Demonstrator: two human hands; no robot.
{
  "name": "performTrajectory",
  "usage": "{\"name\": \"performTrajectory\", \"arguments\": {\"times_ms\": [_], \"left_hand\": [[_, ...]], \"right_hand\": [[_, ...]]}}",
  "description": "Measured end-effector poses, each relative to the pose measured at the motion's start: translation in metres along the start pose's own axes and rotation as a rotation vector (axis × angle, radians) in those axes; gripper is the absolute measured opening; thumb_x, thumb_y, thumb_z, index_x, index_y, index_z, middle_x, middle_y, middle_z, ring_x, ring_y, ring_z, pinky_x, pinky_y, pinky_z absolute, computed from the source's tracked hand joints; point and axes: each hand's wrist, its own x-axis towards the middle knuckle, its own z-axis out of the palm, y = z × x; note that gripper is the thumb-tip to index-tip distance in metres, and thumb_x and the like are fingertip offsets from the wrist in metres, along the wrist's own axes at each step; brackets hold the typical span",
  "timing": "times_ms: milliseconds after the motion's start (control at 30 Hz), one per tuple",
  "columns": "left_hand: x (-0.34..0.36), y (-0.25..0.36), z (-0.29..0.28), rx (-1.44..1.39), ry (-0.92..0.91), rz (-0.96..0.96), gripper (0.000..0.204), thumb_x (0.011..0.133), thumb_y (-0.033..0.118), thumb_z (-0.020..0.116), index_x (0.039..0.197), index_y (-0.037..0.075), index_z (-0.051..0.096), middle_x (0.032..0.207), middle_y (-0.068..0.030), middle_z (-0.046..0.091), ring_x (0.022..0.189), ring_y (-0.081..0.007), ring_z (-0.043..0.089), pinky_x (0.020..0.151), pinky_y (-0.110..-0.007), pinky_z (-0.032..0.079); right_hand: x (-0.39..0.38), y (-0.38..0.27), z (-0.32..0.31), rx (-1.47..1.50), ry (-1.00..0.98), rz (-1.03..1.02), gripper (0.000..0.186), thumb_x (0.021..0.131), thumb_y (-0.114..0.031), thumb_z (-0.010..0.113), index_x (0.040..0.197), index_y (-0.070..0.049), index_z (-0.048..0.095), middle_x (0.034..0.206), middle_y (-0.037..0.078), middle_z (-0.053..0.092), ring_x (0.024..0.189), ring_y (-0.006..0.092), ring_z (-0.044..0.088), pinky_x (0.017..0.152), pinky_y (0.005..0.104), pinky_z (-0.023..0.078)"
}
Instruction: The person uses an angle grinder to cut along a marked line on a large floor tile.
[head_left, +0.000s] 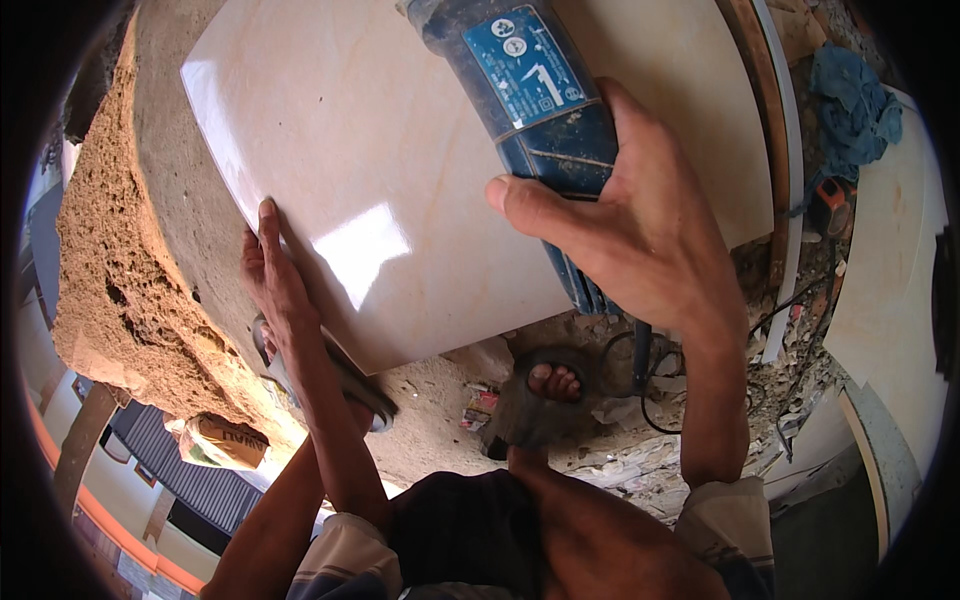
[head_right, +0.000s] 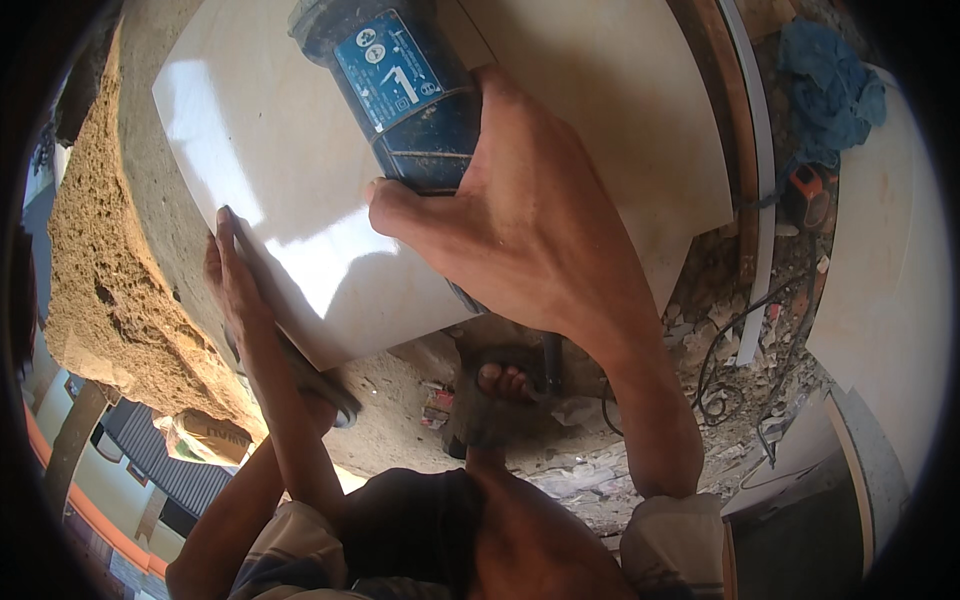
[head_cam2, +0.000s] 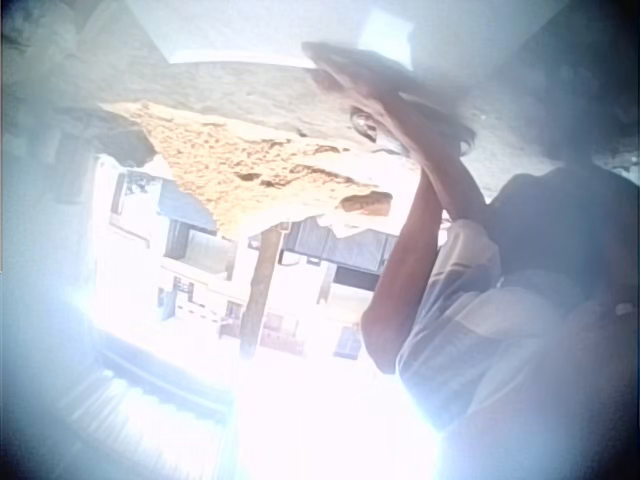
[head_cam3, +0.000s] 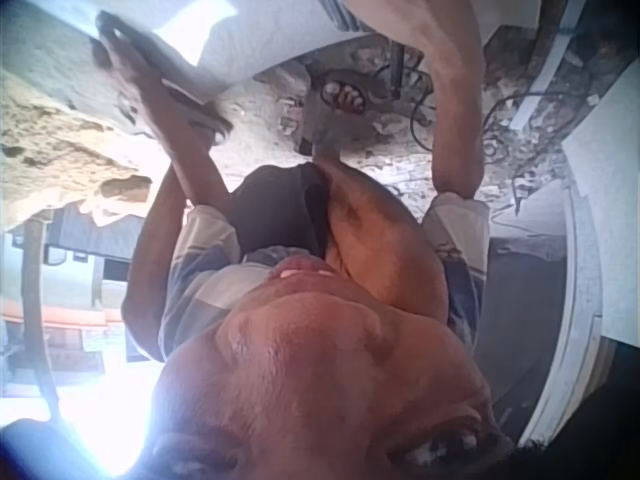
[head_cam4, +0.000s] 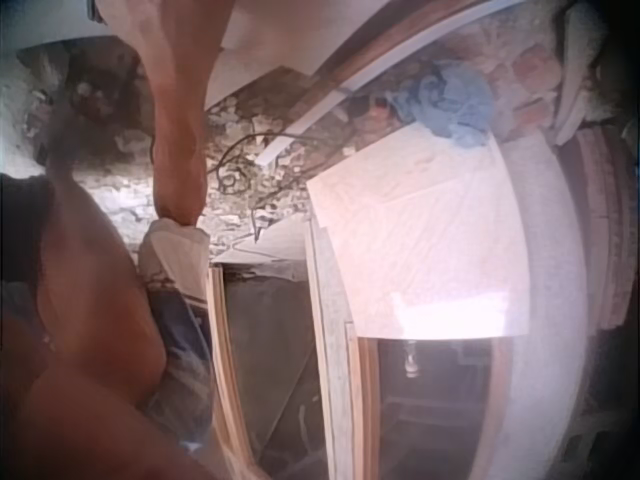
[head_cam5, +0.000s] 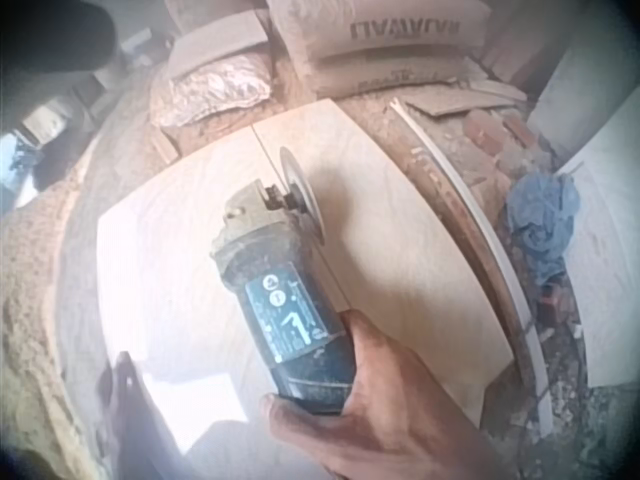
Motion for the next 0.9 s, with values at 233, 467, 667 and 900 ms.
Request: {"name": "performTrajectory", "arguments": {"times_ms": [233, 467, 667, 900], "left_hand": [[-0.004, 0.004, 0.007, -0.003, 0.050, 0.039, 0.049, 0.098, 0.056, 0.076, 0.100, 0.008, 0.075, 0.090, -0.0059, 0.075, 0.081, -0.0134, 0.067, 0.077, -0.033, 0.055], [-0.004, 0.002, 0.005, -0.028, 0.008, 0.027, 0.058, 0.102, 0.053, 0.071, 0.130, 0.003, 0.072, 0.122, -0.0093, 0.075, 0.110, -0.0191, 0.068, 0.094, -0.035, 0.056], [-0.008, 0.008, 0.007, -0.023, 0.031, 0.070, 0.057, 0.099, 0.058, 0.073, 0.118, 0.004, 0.075, 0.103, -0.0091, 0.077, 0.093, -0.0176, 0.071, 0.086, -0.036, 0.058], [-0.004, 0.005, 0.003, -0.003, -0.014, -0.033, 0.059, 0.103, 0.052, 0.070, 0.138, 0.005, 0.071, 0.134, -0.0097, 0.072, 0.121, -0.0195, 0.067, 0.101, -0.036, 0.056]], "right_hand": [[-0.006, 0.004, 0.000, 0.016, -0.008, 0.006, 0.052, 0.085, -0.029, 0.089, 0.119, 0.001, 0.062, 0.090, 0.006, 0.067, 0.077, 0.0148, 0.066, 0.069, 0.0332, 0.057], [-0.011, 0.007, 0.001, 0.040, -0.022, 0.021, 0.051, 0.087, -0.024, 0.088, 0.121, 0.002, 0.061, 0.092, 0.006, 0.067, 0.080, 0.0140, 0.066, 0.072, 0.0324, 0.058], [-0.015, 0.009, 0.000, 0.053, -0.033, 0.024, 0.053, 0.087, -0.023, 0.088, 0.124, 0.003, 0.060, 0.094, 0.007, 0.067, 0.081, 0.0143, 0.066, 0.073, 0.0327, 0.058], [-0.020, 0.011, 0.001, 0.073, -0.039, 0.041, 0.054, 0.086, -0.023, 0.088, 0.124, 0.003, 0.059, 0.095, 0.007, 0.067, 0.082, 0.0144, 0.066, 0.073, 0.0327, 0.057]]}}
